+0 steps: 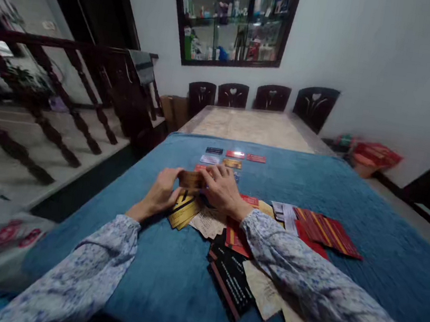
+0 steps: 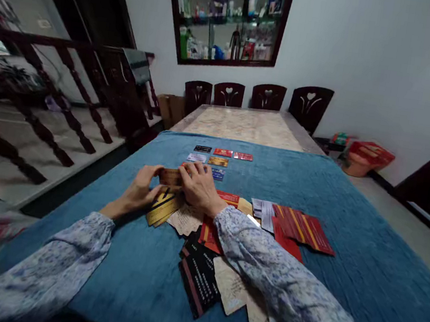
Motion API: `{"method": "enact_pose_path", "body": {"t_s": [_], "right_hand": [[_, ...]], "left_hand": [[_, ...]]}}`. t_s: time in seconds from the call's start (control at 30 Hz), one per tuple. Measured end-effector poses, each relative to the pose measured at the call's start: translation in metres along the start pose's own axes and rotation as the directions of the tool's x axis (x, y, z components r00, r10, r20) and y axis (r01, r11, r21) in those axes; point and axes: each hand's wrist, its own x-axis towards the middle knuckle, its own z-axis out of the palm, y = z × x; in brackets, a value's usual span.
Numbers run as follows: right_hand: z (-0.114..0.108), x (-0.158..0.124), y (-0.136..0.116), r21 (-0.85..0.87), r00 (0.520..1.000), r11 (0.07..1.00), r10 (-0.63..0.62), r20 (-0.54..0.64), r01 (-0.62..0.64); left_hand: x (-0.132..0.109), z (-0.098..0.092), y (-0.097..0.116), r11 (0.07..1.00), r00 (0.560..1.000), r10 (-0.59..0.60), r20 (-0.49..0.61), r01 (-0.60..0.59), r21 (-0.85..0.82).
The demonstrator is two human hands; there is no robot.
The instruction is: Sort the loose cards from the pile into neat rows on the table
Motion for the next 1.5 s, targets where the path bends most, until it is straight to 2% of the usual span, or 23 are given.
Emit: {"method": "enact_pose_path", "body": {"t_s": [0.33,0.57,0.93,1.2,1.5], "right_hand": [[-0.012,-0.006,0.033,-0.044,0.998,0.997,0.057,0.015,-0.056],[-0.016,-0.004,0.069,0.015,0.994,0.996,0.089,0.068,-0.090],[-0.020,0.004,0.115,0.040,0.972,0.992,0.108,0.206,-0.119],[-0.009,0.015,0.140,0.013,0.912,0.973,0.212,0.351,-0.231],[0.013,0.019,0.166,-0.026,0.862,0.966,0.242,0.444,-0.258]], "left_hand": [[0.043,-0.007,0.018,0.999,0.992,0.016,0.126,-0.021,0.039],[0.082,-0.001,0.029,0.998,0.976,0.005,0.219,-0.018,0.058],[0.128,0.028,0.035,0.999,0.946,-0.036,0.323,0.034,0.010],[0.160,0.054,0.030,0.997,0.908,-0.069,0.412,0.071,0.011],[0.182,0.086,0.023,0.995,0.857,-0.101,0.506,0.087,0.051]]}}
